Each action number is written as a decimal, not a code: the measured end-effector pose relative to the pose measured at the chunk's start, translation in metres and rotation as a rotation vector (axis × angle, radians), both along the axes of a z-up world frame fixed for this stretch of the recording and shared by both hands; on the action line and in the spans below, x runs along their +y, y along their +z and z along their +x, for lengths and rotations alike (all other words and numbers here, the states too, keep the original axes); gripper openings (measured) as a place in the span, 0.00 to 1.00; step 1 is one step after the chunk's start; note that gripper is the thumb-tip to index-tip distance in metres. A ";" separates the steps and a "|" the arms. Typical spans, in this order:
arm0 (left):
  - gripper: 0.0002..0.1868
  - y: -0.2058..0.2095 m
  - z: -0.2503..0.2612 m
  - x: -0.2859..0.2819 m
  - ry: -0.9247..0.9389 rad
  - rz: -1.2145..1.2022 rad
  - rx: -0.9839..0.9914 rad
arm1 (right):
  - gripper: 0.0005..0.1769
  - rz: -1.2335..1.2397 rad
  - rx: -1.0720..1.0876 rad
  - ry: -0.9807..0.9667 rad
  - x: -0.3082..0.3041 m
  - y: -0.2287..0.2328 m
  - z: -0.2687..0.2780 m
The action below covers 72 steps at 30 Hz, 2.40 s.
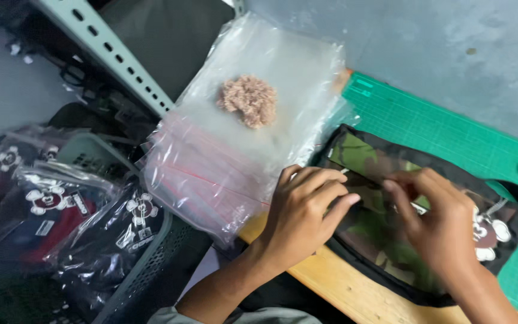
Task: The person attaches a cartoon bear keychain to a camouflage-patterned shoulder bag using a small metal chain. They then place a fluffy hair scrunchie into a clear plastic zip-lock bag and put the bag inside the same bag.
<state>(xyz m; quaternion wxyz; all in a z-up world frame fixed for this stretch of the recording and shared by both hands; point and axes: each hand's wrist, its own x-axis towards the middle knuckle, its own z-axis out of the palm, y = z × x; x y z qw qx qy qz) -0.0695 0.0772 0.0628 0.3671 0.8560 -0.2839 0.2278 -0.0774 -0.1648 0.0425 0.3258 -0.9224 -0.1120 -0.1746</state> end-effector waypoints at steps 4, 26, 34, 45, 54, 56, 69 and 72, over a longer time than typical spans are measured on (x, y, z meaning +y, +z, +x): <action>0.07 -0.010 0.003 0.064 0.096 0.012 0.042 | 0.04 0.039 -0.049 0.267 0.084 0.003 0.048; 0.12 -0.063 0.031 0.176 0.315 0.169 -0.005 | 0.22 -0.287 -0.054 0.424 0.205 0.008 0.160; 0.06 -0.074 0.042 0.214 0.409 0.210 -0.019 | 0.11 -0.368 -0.017 0.395 0.221 -0.027 0.198; 0.05 -0.063 0.039 0.213 0.283 0.163 0.078 | 0.19 -0.325 -0.199 0.929 0.273 -0.042 0.223; 0.05 -0.054 0.045 0.219 0.274 0.183 0.080 | 0.16 -0.546 -0.321 0.447 0.232 -0.076 0.352; 0.06 -0.052 0.045 0.220 0.279 0.192 0.087 | 0.12 -0.485 -0.329 0.433 0.234 -0.070 0.353; 0.07 -0.049 0.036 0.230 0.236 0.207 0.111 | 0.17 -0.181 -0.164 0.854 0.249 -0.063 0.286; 0.06 -0.049 0.036 0.229 0.243 0.244 0.073 | 0.05 -0.282 -0.386 0.676 0.205 -0.073 0.354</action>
